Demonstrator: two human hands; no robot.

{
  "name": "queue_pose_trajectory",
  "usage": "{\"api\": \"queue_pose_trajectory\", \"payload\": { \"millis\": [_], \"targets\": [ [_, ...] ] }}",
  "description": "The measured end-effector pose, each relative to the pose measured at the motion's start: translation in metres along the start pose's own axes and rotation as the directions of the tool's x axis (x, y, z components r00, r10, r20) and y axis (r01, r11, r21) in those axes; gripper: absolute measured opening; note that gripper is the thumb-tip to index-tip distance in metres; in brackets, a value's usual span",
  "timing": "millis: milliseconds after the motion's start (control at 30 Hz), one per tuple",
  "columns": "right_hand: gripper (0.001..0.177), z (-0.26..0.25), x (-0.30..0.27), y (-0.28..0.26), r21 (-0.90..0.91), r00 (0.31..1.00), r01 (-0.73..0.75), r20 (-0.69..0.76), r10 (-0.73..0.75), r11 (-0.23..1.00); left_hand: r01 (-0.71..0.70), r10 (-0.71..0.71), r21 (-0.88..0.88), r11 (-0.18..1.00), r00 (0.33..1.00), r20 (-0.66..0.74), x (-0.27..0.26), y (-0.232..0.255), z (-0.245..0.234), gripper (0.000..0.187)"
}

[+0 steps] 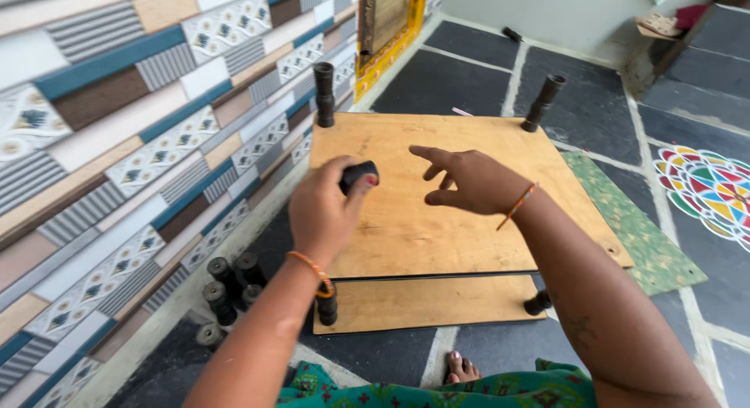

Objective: The person assembles a small wooden table by screwing black cylindrical legs into holes on the underside of the tabletop. They handle multiple legs, aligning and tightening them by hand.

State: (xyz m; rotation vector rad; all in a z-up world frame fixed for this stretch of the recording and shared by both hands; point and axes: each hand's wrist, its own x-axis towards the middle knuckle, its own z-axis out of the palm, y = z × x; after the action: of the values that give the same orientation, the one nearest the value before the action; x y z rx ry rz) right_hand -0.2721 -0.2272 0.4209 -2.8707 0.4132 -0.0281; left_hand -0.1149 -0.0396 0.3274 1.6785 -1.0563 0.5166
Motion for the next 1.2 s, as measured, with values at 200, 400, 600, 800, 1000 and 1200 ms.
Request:
{"api": "queue_pose_trajectory", "payload": {
  "millis": [200,400,600,800,1000,1200],
  "targets": [
    [0.085,-0.003,0.017,-0.045,0.181,0.997,0.066,-0.054,-0.057,0.981,0.203,-0.195,-0.105,0.973,0.977,0.081,0.006,0.001,-0.004,0.038],
    [0.074,0.030,0.043,-0.052,0.275,0.990,0.122,-0.097,-0.099,0.954,0.271,-0.256,-0.237,0.933,0.962,0.095,0.007,-0.003,-0.002,0.036],
    [0.093,0.017,0.058,0.030,0.390,0.973,-0.176,-0.070,0.220,0.904,0.187,-0.189,-0.145,0.972,0.982,0.005,0.005,-0.008,0.004,0.040],
    [0.077,-0.063,0.057,0.128,0.508,0.682,-0.465,-0.317,0.660,0.725,0.201,-0.205,-0.144,0.969,0.979,-0.013,0.002,-0.003,0.004,0.040],
    [0.053,-0.047,0.073,0.062,0.658,0.873,-0.069,-0.324,0.364,0.750,0.257,-0.257,-0.169,0.952,0.966,0.022,0.004,-0.008,0.006,0.040],
    [0.054,0.006,0.114,-0.043,0.686,0.998,-0.031,0.059,-0.013,0.727,0.208,-0.233,-0.197,0.958,0.966,-0.112,0.004,-0.011,0.011,0.036]
  ]
}}
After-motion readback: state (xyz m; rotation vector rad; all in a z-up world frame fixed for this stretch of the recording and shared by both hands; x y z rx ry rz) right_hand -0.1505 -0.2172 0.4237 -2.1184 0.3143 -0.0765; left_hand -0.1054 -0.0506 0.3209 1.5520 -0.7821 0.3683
